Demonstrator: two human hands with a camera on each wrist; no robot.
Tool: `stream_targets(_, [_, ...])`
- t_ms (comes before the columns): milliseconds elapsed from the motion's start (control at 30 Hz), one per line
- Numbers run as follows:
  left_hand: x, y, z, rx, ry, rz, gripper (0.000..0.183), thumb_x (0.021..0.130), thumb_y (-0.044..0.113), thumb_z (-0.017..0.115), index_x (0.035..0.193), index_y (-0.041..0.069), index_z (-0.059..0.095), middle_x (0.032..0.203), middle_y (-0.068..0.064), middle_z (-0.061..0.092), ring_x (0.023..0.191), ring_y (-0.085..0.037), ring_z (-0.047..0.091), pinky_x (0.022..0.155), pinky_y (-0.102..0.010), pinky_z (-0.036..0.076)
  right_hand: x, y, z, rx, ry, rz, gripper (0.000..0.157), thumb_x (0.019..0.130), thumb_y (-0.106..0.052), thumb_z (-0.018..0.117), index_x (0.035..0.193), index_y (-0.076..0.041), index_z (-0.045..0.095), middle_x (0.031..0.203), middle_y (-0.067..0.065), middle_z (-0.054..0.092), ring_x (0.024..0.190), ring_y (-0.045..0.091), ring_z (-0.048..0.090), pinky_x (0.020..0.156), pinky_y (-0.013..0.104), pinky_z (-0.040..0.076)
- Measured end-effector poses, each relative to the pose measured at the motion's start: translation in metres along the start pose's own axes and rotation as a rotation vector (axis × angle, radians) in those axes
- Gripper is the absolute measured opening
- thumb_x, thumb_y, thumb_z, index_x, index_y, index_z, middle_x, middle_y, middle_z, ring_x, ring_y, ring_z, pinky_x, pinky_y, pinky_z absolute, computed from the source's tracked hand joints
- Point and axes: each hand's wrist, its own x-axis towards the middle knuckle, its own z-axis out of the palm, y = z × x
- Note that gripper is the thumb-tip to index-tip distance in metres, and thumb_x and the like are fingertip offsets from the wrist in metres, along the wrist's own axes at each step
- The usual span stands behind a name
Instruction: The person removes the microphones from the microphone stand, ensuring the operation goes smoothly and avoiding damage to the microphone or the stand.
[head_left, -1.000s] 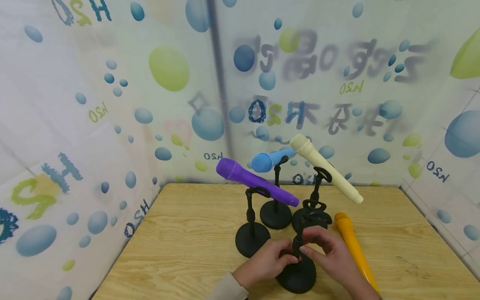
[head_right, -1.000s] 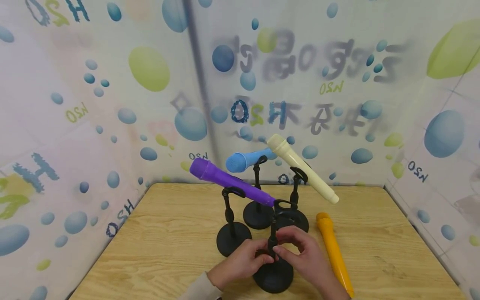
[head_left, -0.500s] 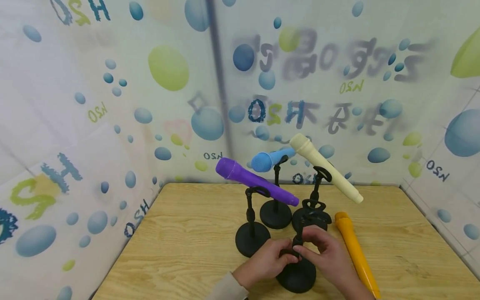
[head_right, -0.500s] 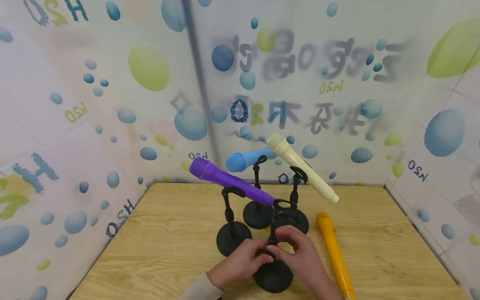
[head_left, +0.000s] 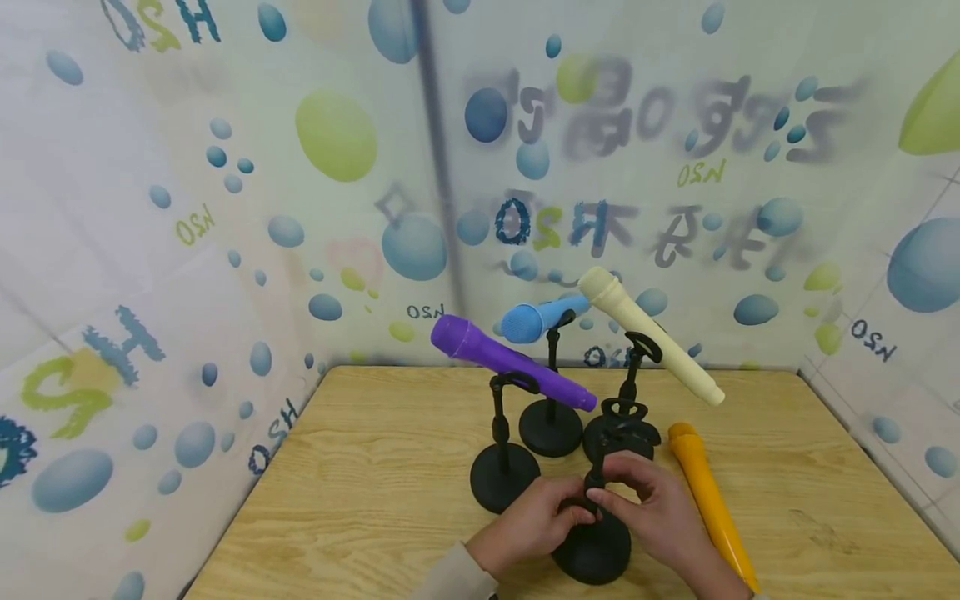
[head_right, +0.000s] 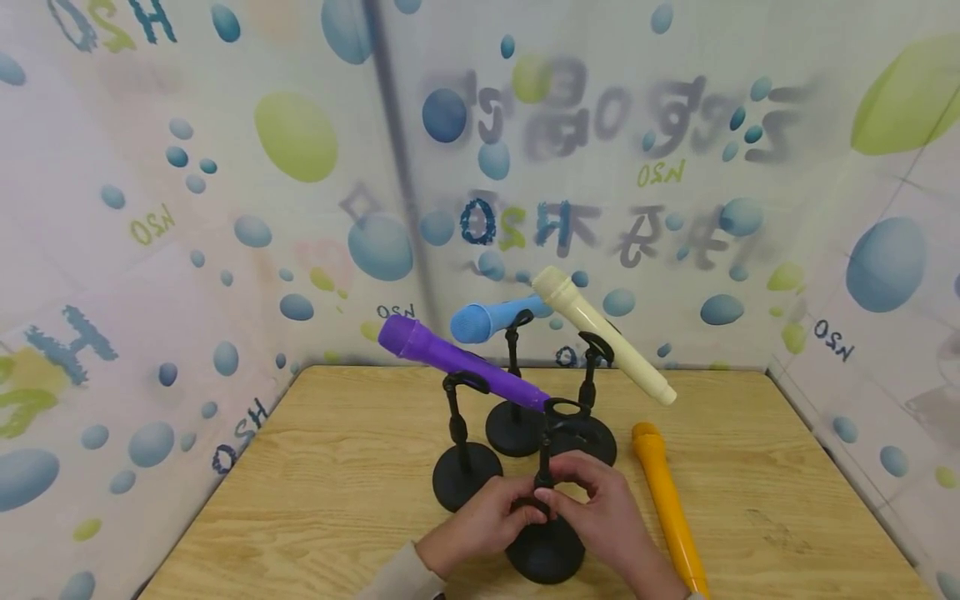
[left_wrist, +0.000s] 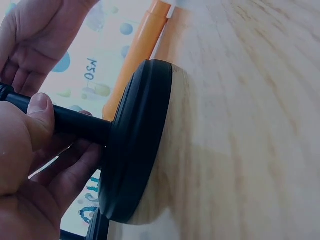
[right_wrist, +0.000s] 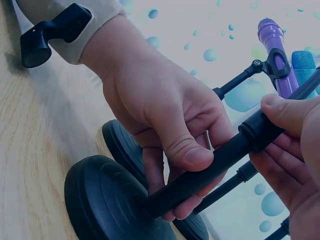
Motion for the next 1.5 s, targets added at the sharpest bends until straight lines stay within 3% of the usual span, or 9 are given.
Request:
stream_targets(200, [-0.001, -0.001, 0.0, -0.021, -0.004, -0.003, 0.013, 0.107, 0.014, 0.067, 0.118, 0.012, 0.075, 0.107, 0.0, 0.082, 0.1, 0.008, 0.069, 0.09, -0.012, 0.056, 0.001, 0.001, -0.002, -0.008, -0.051, -0.02, 0.019, 0.092, -0.001, 0.084, 0.107, -0.011, 0.08, 0.107, 0.006, 0.076, 0.096, 0.004, 0.072, 0.085, 0.023, 0.064])
stream_targets(367, [-0.002, -0.002, 0.0, -0.03, -0.008, 0.004, 0.018, 0.106, 0.009, 0.067, 0.122, 0.013, 0.074, 0.108, -0.001, 0.082, 0.098, 0.008, 0.069, 0.089, -0.012, 0.056, 0.003, 0.003, -0.005, 0.023, -0.113, -0.023, 0.018, 0.095, 0.0, 0.08, 0.112, -0.006, 0.079, 0.111, 0.011, 0.076, 0.097, 0.004, 0.073, 0.085, 0.022, 0.064])
stream_targets(567, [-0.002, -0.002, 0.0, -0.034, -0.02, 0.007, 0.024, 0.106, 0.006, 0.067, 0.128, 0.014, 0.071, 0.11, -0.001, 0.083, 0.101, 0.007, 0.069, 0.092, -0.014, 0.057, 0.004, 0.005, -0.009, 0.089, -0.209, 0.023, 0.021, 0.103, -0.001, 0.07, 0.124, 0.002, 0.074, 0.122, 0.022, 0.073, 0.104, 0.002, 0.072, 0.089, 0.019, 0.062])
stream_targets(733, [-0.002, -0.001, 0.0, -0.01, -0.014, 0.009, 0.022, 0.106, 0.01, 0.068, 0.127, 0.012, 0.072, 0.111, -0.002, 0.083, 0.102, 0.007, 0.069, 0.093, -0.013, 0.056, 0.002, 0.006, -0.009, 0.132, -0.237, 0.091, 0.031, 0.107, -0.006, 0.066, 0.135, 0.008, 0.067, 0.134, 0.032, 0.069, 0.113, -0.003, 0.07, 0.094, 0.015, 0.057])
stream_targets(867, [-0.002, -0.001, 0.0, 0.013, -0.003, 0.004, 0.017, 0.105, 0.013, 0.071, 0.121, 0.012, 0.076, 0.11, -0.001, 0.082, 0.1, 0.009, 0.067, 0.088, -0.011, 0.055, 0.002, 0.004, -0.004, 0.134, -0.184, 0.209, 0.042, 0.104, -0.01, 0.072, 0.141, 0.007, 0.062, 0.138, 0.025, 0.071, 0.115, 0.0, 0.069, 0.1, 0.017, 0.056])
stream_targets(1033, [-0.002, -0.001, 0.001, -0.009, 0.004, 0.0, 0.011, 0.107, 0.016, 0.068, 0.116, 0.014, 0.074, 0.108, -0.001, 0.081, 0.095, 0.01, 0.064, 0.086, -0.01, 0.054, 0.001, -0.001, 0.004, 0.044, -0.03, 0.37, 0.05, 0.095, -0.013, 0.084, 0.137, 0.003, 0.062, 0.13, 0.015, 0.073, 0.108, 0.003, 0.068, 0.105, 0.027, 0.057])
stream_targets(1200, [-0.002, 0.0, 0.001, -0.012, 0.011, 0.006, 0.012, 0.108, 0.018, 0.066, 0.116, 0.014, 0.074, 0.108, 0.001, 0.081, 0.097, 0.01, 0.065, 0.087, -0.01, 0.054, 0.0, -0.002, 0.009, -0.024, 0.058, 0.372, 0.036, 0.091, -0.008, 0.088, 0.12, 0.001, 0.07, 0.116, 0.01, 0.073, 0.101, 0.003, 0.067, 0.102, 0.03, 0.06])
stream_targets(1333, [-0.002, -0.001, 0.001, -0.012, 0.011, 0.003, 0.013, 0.108, 0.018, 0.066, 0.117, 0.015, 0.074, 0.108, 0.001, 0.081, 0.096, 0.01, 0.065, 0.088, -0.01, 0.054, 0.001, -0.001, 0.008, -0.024, 0.052, 0.357, 0.026, 0.092, -0.009, 0.086, 0.115, -0.002, 0.076, 0.112, 0.007, 0.076, 0.101, 0.003, 0.069, 0.103, 0.033, 0.06])
stream_targets(1500, [-0.002, -0.001, 0.001, -0.022, 0.016, -0.005, 0.011, 0.107, 0.017, 0.067, 0.116, 0.014, 0.075, 0.107, 0.002, 0.081, 0.097, 0.009, 0.066, 0.087, -0.011, 0.055, 0.001, -0.001, 0.004, 0.001, 0.023, 0.36, 0.027, 0.094, -0.009, 0.084, 0.118, 0.001, 0.076, 0.113, 0.008, 0.076, 0.106, 0.006, 0.071, 0.106, 0.039, 0.059])
